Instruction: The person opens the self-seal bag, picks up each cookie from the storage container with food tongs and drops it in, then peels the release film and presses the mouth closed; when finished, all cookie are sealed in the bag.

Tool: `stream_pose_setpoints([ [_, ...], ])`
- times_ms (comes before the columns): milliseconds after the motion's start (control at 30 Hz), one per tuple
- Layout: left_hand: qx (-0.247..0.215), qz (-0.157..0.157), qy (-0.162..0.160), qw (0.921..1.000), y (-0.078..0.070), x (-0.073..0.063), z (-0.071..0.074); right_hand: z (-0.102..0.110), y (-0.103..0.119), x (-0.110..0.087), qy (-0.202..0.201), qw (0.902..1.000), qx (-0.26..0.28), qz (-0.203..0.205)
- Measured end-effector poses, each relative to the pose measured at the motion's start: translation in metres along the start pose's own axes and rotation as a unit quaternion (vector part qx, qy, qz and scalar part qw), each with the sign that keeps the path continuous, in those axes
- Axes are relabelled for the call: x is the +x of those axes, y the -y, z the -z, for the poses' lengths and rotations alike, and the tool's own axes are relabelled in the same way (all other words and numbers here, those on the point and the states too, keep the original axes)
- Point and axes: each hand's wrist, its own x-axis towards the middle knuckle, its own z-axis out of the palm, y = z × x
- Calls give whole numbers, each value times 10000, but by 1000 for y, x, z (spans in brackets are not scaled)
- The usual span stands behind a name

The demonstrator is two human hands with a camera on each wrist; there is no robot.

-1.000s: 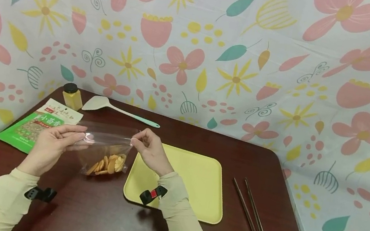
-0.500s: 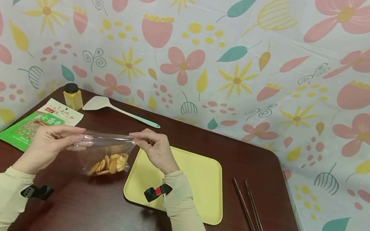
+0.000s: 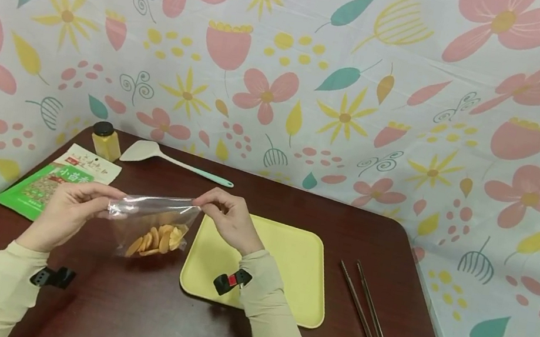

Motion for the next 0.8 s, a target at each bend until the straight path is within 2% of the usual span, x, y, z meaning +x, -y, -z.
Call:
stream_pose_setpoints([
  [233,355,-88,288,9989,-5,1,3,6,4,0,133,9998,138,-76],
  [367,483,-53,444,9978,-8,2,4,6,5,0,11,10000,5,-94],
  [600,721,-38,420,9965,-10,2,3,4,6,1,-205,9997,-134,12],
  [800,550,-220,398,9974,-14,1,1,5,10,3,-222,9994,-254,24],
])
